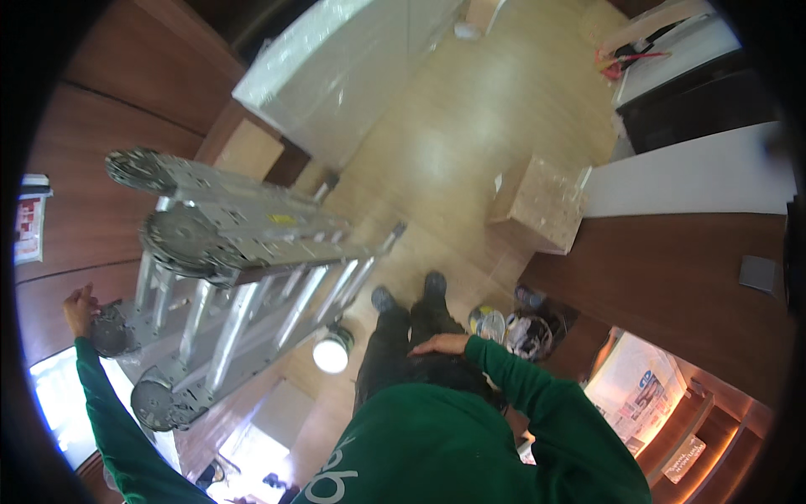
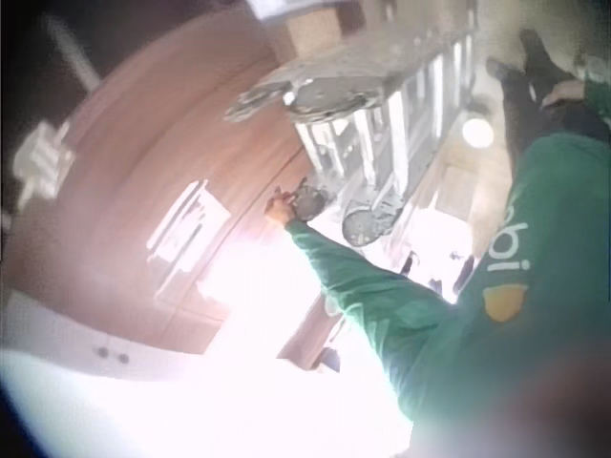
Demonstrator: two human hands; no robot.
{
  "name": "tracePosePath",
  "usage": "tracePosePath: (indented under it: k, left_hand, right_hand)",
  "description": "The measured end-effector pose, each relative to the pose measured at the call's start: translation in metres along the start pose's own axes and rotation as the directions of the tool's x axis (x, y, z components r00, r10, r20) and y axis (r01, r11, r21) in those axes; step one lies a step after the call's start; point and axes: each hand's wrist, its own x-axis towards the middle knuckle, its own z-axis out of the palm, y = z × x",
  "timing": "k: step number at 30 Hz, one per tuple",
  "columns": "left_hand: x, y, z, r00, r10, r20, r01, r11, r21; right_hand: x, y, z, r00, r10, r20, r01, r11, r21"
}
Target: The person moves a stepladder, picks up a paint bucket, and opens it to reveal paint. They then walk to a kitchen area, rinse a paint roller in the sink, and return to the main room to wipe a wooden cabinet with a cloth.
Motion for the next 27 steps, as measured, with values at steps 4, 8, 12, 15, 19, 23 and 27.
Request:
tracePosePath:
  k: [4, 8, 12, 15, 19, 23, 27]
  left_hand:
    - [-0.016, 0.017, 0.01, 0.997, 0.047, -0.06, -0.049, 0.998, -0.03]
    - [-0.018, 0.02, 0.017, 0.979, 0.184, -0.09, -0.189, 0.981, -0.048]
    - [-0.003, 0.006, 0.024, 0.95, 0.271, -0.153, -0.293, 0.945, -0.143]
    - [0.013, -0.007, 0.02, 0.908, 0.408, -0.093, -0.414, 0.909, -0.054]
    - [0.032, -0.015, 0.01, 0.991, 0.12, 0.051, -0.128, 0.973, 0.191]
    - [0.034, -0.006, 0.003, 0.923, 0.333, 0.193, -0.374, 0.894, 0.246]
    - [0.016, 0.016, 0.003, 0.923, 0.325, 0.206, -0.364, 0.91, 0.2]
  right_hand:
    - [0.009, -0.014, -0.006, 0.993, 0.086, -0.079, -0.084, 0.996, 0.027]
    - [0.011, -0.043, -0.014, 0.967, 0.188, -0.17, -0.169, 0.978, 0.118]
    - [0.014, -0.056, -0.01, 0.958, 0.233, -0.165, -0.173, 0.934, 0.312]
    - [0.037, -0.04, -0.008, 0.988, 0.099, -0.116, -0.052, 0.936, 0.349]
    - [0.095, -0.007, -0.014, 0.951, -0.31, -0.014, 0.311, 0.95, 0.034]
    - [0.128, 0.008, -0.01, 0.938, -0.332, 0.103, 0.32, 0.94, 0.118]
    - [0.125, 0.001, 0.004, 0.982, -0.189, -0.027, 0.191, 0.96, 0.205]
